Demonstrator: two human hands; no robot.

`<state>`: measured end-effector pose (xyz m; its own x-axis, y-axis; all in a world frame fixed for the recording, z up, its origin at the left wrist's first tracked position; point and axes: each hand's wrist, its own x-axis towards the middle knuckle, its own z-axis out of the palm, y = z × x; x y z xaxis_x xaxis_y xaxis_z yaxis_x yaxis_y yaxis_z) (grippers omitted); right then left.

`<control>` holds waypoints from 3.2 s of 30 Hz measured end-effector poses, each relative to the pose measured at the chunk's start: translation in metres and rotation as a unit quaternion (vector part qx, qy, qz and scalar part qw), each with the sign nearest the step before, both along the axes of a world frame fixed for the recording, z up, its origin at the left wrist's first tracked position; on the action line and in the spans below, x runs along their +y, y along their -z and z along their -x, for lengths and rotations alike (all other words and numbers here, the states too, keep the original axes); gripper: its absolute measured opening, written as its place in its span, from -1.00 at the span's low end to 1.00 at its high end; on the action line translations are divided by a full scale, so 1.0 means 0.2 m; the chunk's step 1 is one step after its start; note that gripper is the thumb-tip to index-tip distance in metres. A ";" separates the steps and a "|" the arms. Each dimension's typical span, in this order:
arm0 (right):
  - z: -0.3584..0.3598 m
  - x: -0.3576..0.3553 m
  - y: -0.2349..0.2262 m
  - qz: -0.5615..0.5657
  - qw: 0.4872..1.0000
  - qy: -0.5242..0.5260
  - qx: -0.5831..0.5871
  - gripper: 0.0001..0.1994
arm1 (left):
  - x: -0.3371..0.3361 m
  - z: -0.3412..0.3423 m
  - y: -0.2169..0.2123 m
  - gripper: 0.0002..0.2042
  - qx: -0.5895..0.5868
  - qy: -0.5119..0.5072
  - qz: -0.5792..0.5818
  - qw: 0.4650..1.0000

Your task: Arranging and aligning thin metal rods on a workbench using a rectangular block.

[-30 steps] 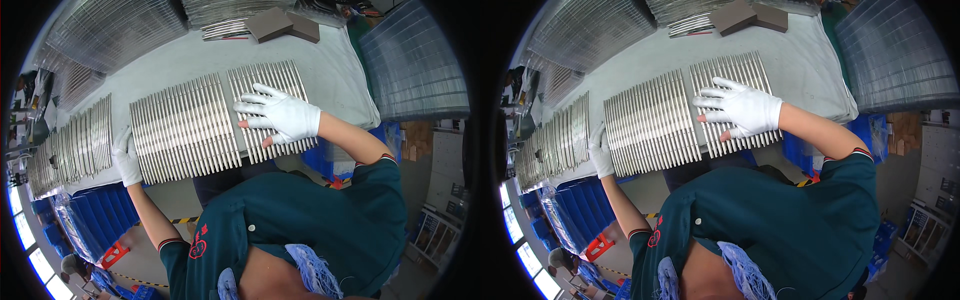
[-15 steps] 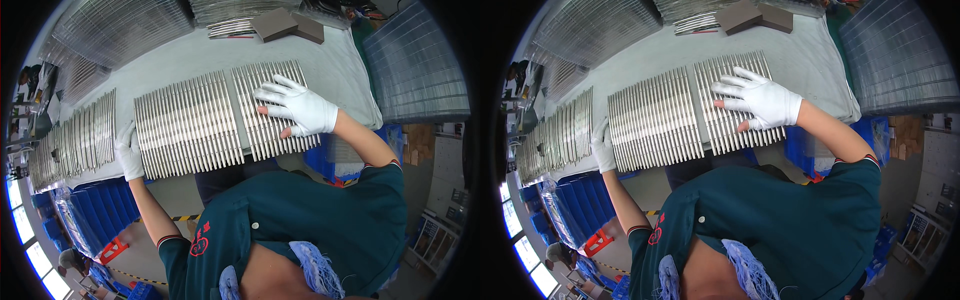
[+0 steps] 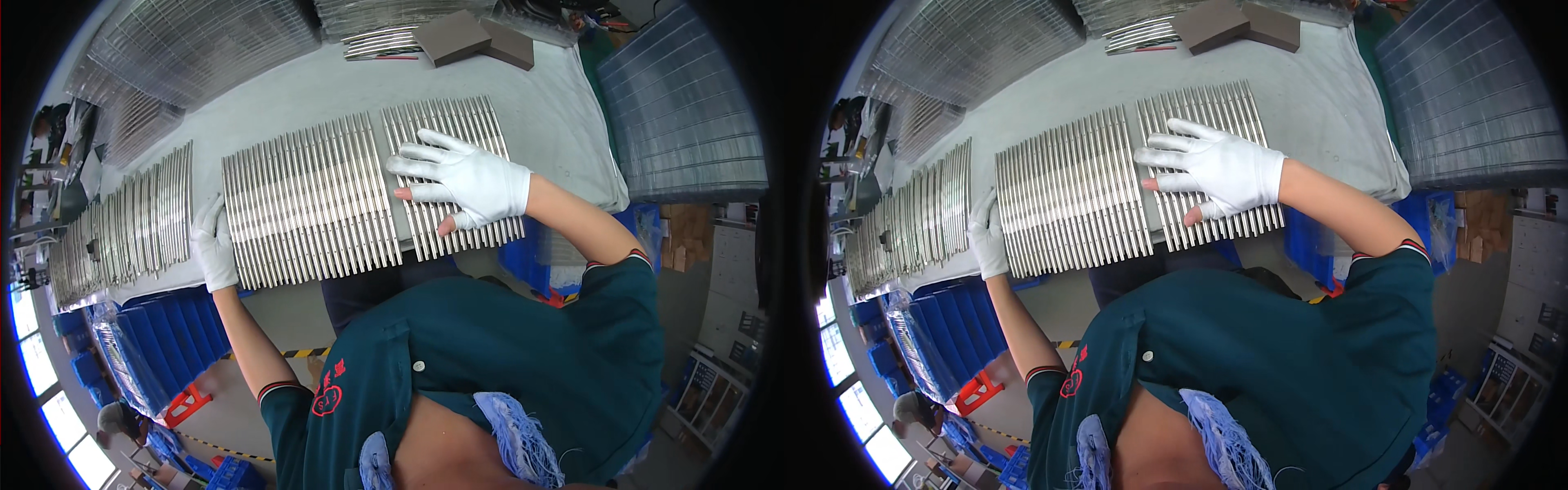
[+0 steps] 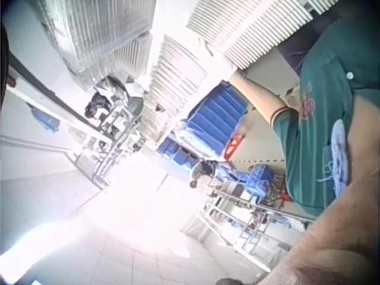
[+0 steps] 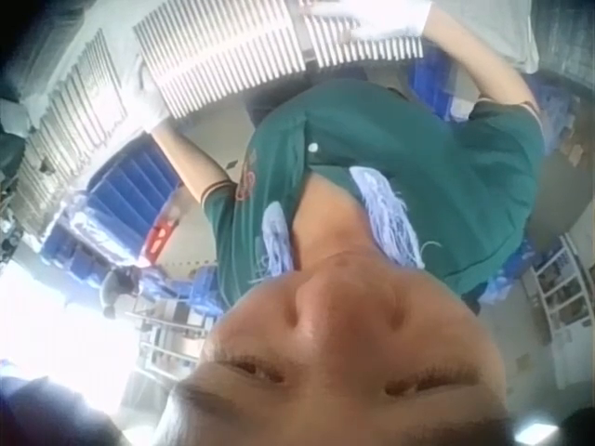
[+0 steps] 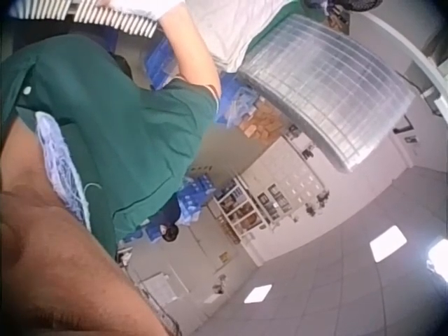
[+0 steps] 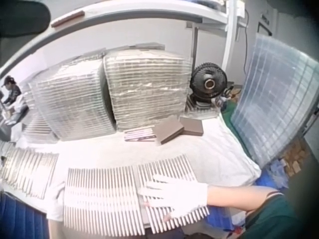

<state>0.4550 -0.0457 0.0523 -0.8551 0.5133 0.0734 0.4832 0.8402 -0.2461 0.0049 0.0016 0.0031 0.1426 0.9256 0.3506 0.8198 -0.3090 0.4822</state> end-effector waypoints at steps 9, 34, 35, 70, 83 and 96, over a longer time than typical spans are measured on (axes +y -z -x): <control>-0.01 -0.01 0.01 -0.003 1.000 0.003 -0.017 -0.31 | 0.00 0.01 0.00 -0.75 -0.006 0.002 0.010 1.000; -0.03 0.15 0.11 -0.048 0.997 0.061 -0.013 -0.44 | 0.02 0.04 0.03 -0.74 0.028 0.004 0.009 1.000; -0.04 0.15 0.11 -0.069 0.995 0.064 -0.028 -0.41 | 0.02 0.04 0.03 -0.74 0.024 0.003 0.009 1.000; -0.03 0.15 0.12 -0.066 0.996 0.064 -0.007 -0.40 | 0.03 0.05 0.04 -0.74 -0.024 -0.001 0.034 0.999; -0.04 0.15 0.10 -0.076 0.994 0.069 -0.035 -0.35 | 0.03 0.03 0.03 -0.75 -0.011 0.003 0.021 1.000; 0.03 0.10 0.07 -0.085 0.992 0.073 -0.065 -0.40 | 0.02 0.03 0.03 -0.75 -0.015 0.004 0.013 1.000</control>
